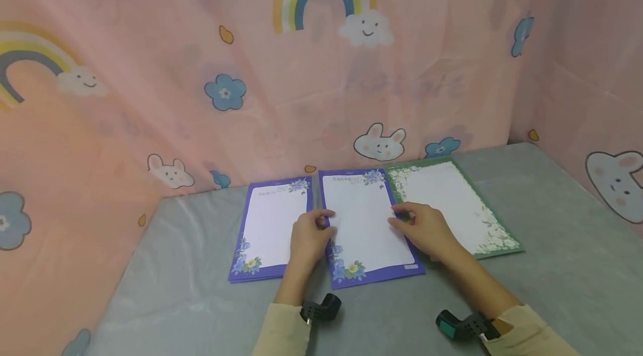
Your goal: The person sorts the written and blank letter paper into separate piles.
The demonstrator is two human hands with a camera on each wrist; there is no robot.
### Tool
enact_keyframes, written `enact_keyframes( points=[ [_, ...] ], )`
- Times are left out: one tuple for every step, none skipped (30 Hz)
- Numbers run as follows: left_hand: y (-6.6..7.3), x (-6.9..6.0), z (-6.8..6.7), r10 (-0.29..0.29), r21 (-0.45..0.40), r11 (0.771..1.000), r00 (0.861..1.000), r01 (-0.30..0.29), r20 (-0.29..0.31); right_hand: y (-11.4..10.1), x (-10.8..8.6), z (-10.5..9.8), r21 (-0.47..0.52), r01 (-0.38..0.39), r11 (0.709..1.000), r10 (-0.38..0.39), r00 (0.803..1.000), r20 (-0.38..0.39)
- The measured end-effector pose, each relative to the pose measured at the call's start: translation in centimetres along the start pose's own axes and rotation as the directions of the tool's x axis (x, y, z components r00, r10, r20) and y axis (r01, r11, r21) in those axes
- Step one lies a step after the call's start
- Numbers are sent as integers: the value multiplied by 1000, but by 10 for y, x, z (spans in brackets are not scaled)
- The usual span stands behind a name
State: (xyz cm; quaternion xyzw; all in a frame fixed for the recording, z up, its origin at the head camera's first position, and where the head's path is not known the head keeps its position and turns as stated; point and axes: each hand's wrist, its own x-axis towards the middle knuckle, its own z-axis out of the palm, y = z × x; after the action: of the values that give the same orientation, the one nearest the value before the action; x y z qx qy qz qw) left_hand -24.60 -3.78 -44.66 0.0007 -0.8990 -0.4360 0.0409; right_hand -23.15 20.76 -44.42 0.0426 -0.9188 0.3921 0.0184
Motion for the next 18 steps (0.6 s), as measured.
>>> enact_keyframes(
  points=[
    [0, 0, -1, 7, -13, 1000, 1000, -7, -4, 0, 0, 0, -4, -2, 1000, 2, 1000, -3],
    [0, 1, -2, 13, -28, 1000, 1000, -13, -6, 1, 1, -1, -5, -6, 1000, 6, 1000, -5],
    [0, 1, -3, 19, -44, 999, 1000, -19, -4, 2, 1, -1, -2, -12, 1000, 12, 1000, -6],
    [0, 1, -5, 23, -58, 998, 1000, -23, 1, 2, 1, -1, 3, -14, 1000, 14, 1000, -11],
    [0, 1, -7, 26, -70, 997, 1000, -26, 11, 2, 2, -2, 11, -12, 1000, 13, 1000, -19],
    [0, 2, -9, 27, -81, 996, 999, -25, 21, 2, 2, -2, 24, -6, 1000, 7, 1000, -28],
    [0, 2, -11, 28, -88, 996, 999, -25, 32, 3, 2, -3, 35, 2, 999, 0, 999, -41],
    [1, 2, -13, 29, -95, 995, 999, -25, 42, 3, 2, -3, 48, 12, 999, -9, 998, -57],
    [1, 2, -15, 29, -101, 995, 998, -23, 52, 4, 2, -4, 61, 24, 998, -19, 997, -77],
    [1, 2, -17, 28, -106, 994, 998, -21, 61, 5, 2, -4, 80, 33, 996, -25, 995, -98],
    [2, 2, -19, 24, -113, 994, 997, -16, 69, 5, 2, -5, 94, 40, 995, -29, 992, -119],
    [2, 2, -20, 20, -118, 993, 997, -11, 75, 6, 2, -6, 110, 44, 993, -29, 990, -137],
    [2, 2, -21, 18, -119, 993, 997, -8, 81, 7, 2, -6, 123, 41, 992, -21, 988, -152],
    [3, 2, -23, 15, -125, 992, 996, -4, 87, 7, 2, -7, 142, 36, 989, -12, 986, -164],
    [3, 3, -23, 13, -131, 991, 996, -1, 92, 7, 2, -7, 160, 26, 987, 1, 985, -172],
    [3, 3, -24, 14, -134, 991, 996, -2, 94, 8, 2, -7, 174, 18, 985, 13, 984, -176],
    [4, 3, -25, 13, -137, 991, 996, 0, 93, 8, 2, -7, 182, 12, 983, 21, 983, -180],
    [4, 3, -26, 14, -140, 990, 996, -1, 91, 7, 2, -7, 194, 9, 981, 28, 983, -183]
  ],
)
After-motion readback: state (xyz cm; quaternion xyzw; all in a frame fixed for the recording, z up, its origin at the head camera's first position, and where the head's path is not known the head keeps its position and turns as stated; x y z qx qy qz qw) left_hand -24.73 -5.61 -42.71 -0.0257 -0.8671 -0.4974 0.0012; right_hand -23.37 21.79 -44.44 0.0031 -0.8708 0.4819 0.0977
